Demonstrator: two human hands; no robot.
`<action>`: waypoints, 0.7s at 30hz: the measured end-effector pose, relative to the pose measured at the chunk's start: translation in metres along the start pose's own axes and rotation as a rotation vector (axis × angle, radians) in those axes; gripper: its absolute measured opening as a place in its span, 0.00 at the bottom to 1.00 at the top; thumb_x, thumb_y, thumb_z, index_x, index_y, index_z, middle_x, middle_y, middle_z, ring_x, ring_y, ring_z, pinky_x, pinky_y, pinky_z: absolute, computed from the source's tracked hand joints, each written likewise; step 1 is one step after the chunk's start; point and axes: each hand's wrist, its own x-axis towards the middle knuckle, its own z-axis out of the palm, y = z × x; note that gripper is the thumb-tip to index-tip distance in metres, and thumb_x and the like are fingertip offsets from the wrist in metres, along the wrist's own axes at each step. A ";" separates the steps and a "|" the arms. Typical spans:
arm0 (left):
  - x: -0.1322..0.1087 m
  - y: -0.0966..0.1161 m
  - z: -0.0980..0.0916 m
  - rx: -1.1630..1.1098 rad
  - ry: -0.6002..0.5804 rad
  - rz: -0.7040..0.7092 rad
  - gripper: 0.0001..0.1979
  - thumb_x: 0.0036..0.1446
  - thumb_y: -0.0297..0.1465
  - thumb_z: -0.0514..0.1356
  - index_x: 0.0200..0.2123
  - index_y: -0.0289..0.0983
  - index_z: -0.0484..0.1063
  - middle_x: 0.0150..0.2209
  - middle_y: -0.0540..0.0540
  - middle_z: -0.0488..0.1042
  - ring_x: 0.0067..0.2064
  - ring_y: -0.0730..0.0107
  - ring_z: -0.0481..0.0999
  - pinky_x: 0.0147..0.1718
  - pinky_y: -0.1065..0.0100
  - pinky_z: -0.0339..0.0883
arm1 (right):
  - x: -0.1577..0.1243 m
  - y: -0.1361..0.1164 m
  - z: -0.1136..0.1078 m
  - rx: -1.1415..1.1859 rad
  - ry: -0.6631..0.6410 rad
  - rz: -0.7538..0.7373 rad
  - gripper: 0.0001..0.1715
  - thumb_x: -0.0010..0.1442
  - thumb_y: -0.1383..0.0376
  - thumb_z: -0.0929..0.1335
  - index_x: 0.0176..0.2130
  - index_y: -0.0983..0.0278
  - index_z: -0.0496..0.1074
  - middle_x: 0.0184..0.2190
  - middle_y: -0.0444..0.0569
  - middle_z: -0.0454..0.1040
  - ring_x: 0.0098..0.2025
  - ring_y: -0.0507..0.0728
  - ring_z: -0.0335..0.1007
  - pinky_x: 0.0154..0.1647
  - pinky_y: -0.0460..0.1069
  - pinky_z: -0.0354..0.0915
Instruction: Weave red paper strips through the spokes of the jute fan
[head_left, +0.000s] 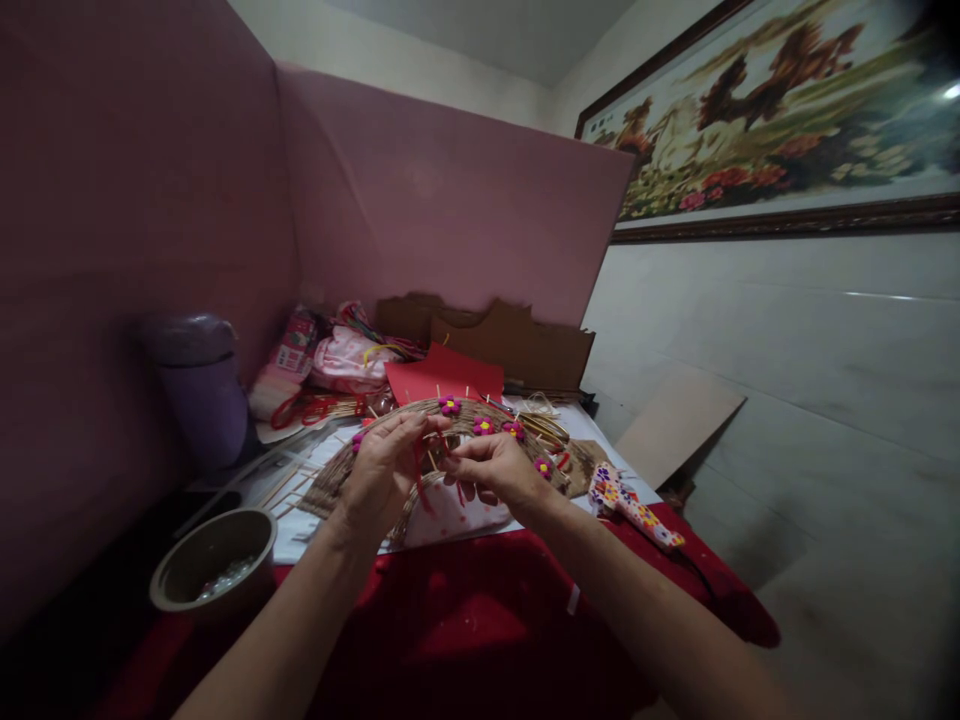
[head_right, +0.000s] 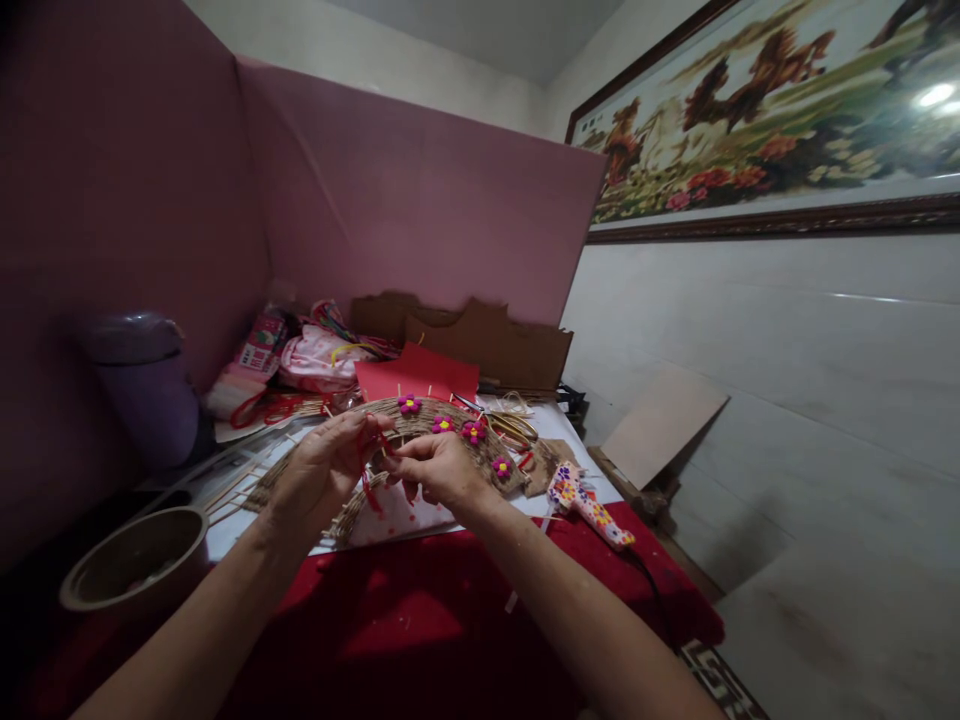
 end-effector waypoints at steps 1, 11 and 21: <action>0.000 0.000 0.000 -0.002 0.005 -0.001 0.04 0.47 0.29 0.64 0.27 0.33 0.77 0.29 0.46 0.78 0.29 0.71 0.74 0.28 0.70 0.67 | 0.000 -0.001 0.001 0.000 0.002 0.004 0.20 0.44 0.52 0.73 0.23 0.68 0.74 0.10 0.39 0.65 0.11 0.43 0.48 0.11 0.42 0.41; 0.000 -0.001 0.002 0.002 0.056 -0.009 0.07 0.42 0.29 0.68 0.25 0.31 0.75 0.27 0.45 0.77 0.29 0.73 0.72 0.28 0.72 0.65 | -0.001 -0.002 -0.001 -0.056 0.009 0.001 0.21 0.44 0.51 0.73 0.23 0.68 0.75 0.10 0.39 0.63 0.11 0.43 0.46 0.12 0.42 0.40; 0.001 0.000 0.000 -0.020 0.056 -0.006 0.05 0.43 0.28 0.68 0.26 0.32 0.77 0.27 0.46 0.78 0.27 0.75 0.73 0.27 0.74 0.65 | 0.005 0.004 0.015 -0.153 0.021 0.031 0.21 0.44 0.52 0.73 0.20 0.68 0.72 0.10 0.38 0.62 0.11 0.43 0.47 0.12 0.42 0.42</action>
